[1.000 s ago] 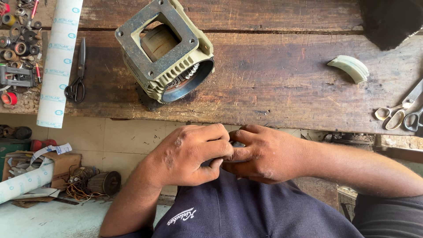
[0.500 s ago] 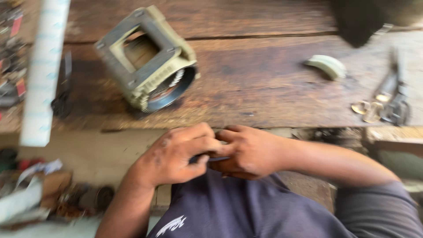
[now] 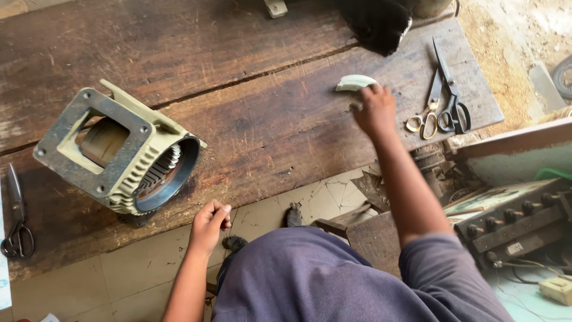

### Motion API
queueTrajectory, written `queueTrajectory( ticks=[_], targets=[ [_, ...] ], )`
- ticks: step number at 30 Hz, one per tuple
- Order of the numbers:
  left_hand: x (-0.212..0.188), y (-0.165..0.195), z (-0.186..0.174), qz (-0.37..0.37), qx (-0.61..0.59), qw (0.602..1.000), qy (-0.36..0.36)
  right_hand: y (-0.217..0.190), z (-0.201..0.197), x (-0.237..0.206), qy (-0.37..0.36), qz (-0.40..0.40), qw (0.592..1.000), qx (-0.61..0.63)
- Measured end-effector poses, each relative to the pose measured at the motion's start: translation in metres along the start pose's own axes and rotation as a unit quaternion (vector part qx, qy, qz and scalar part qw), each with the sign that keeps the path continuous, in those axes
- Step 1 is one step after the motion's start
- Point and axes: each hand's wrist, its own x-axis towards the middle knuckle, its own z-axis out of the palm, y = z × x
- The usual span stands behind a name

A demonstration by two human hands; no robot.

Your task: The person repeatedly picks up small white plastic pieces from a wooden workbench and inserts them into the slots of a motor stator. The person handles the pieces one at a time, placing them into the stator and occasionally adjusting them with both hands.

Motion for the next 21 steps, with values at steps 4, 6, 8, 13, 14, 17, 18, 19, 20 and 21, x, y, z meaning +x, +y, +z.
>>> queueTrajectory(
  ticks=[4,6,8,13,14,17,18,19,20,21],
  targets=[
    [-0.005,-0.008,-0.003,0.003,-0.018,1.0,0.021,0.028,0.024,0.014,0.046,0.001,0.999,0.005],
    [-0.004,-0.006,0.001,0.011,-0.015,0.999,0.033,0.026,0.027,0.021,0.032,0.024,0.999,0.007],
    [-0.002,-0.003,0.005,0.02,-0.004,0.999,0.026,0.023,0.027,0.029,0.039,0.014,0.999,0.001],
    [-0.001,0.0,0.011,0.028,0.015,0.999,0.017,0.021,0.028,0.032,0.062,-0.001,0.998,0.011],
    [-0.001,-0.001,0.012,0.029,0.016,0.999,0.018,0.021,0.028,0.032,0.072,-0.008,0.997,0.017],
    [0.001,-0.001,0.012,0.026,0.022,0.999,0.02,0.024,0.027,0.032,0.09,-0.022,0.995,0.036],
    [0.0,-0.002,0.012,0.024,0.025,0.999,0.019,0.024,0.025,0.03,0.094,-0.025,0.994,0.043],
    [0.002,-0.002,0.013,0.024,0.026,0.999,0.013,0.024,0.024,0.029,0.103,-0.029,0.994,0.032],
    [0.003,-0.002,0.014,0.025,0.027,0.999,0.006,0.024,0.023,0.028,0.111,-0.034,0.993,0.022],
    [0.004,-0.001,0.016,0.026,0.029,0.999,-0.001,0.023,0.021,0.027,0.12,-0.037,0.992,0.011]
  ],
)
